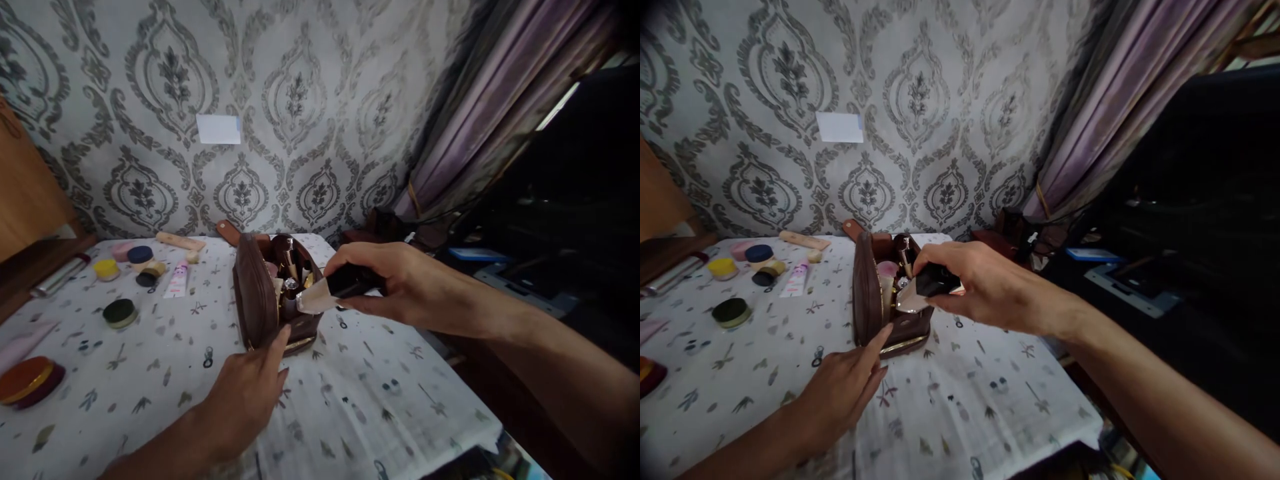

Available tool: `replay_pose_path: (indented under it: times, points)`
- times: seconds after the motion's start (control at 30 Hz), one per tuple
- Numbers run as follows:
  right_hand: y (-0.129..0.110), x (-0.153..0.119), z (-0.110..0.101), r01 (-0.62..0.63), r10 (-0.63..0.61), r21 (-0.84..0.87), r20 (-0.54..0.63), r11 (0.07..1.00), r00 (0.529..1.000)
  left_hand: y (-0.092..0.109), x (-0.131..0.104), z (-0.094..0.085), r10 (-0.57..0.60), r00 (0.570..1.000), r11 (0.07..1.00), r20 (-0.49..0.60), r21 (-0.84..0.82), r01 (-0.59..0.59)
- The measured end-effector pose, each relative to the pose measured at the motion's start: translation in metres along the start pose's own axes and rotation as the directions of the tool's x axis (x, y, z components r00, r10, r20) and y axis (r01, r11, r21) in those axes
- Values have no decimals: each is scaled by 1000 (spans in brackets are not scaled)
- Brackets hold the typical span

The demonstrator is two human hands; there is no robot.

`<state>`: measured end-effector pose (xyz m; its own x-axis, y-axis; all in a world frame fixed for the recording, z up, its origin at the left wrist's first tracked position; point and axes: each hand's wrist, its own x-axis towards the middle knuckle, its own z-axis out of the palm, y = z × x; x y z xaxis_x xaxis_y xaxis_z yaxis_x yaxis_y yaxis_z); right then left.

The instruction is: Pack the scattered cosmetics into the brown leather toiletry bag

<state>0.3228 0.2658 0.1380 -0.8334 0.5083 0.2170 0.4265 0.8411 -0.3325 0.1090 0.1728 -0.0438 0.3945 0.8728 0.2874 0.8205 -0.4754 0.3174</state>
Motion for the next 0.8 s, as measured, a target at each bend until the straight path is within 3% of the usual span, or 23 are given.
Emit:
replay_pose_path:
  times: [0.13,0.33,0.5,0.6,0.73,0.8]
  points:
    - [16,13,12,76,-71,-102,51,992,996,0,12,8,-102,994,994,43,46,100]
    - [35,34,28,143,-132,-123,95,982,987,-10,8,18,-74,997,987,-22,-144,70]
    - [42,47,23,129,-115,-81,152,988,982,-17,11,15,-48,995,965,-90,-260,23]
    - [46,51,15,118,-109,-65,126,991,986,-13,16,13,-79,990,949,-121,-313,37]
    - [49,51,9,110,-106,-62,75,992,992,-6,20,16,-100,995,862,27,-497,100]
    - [51,49,12,93,-88,-43,99,995,991,-7,19,21,-60,997,866,57,-494,80]
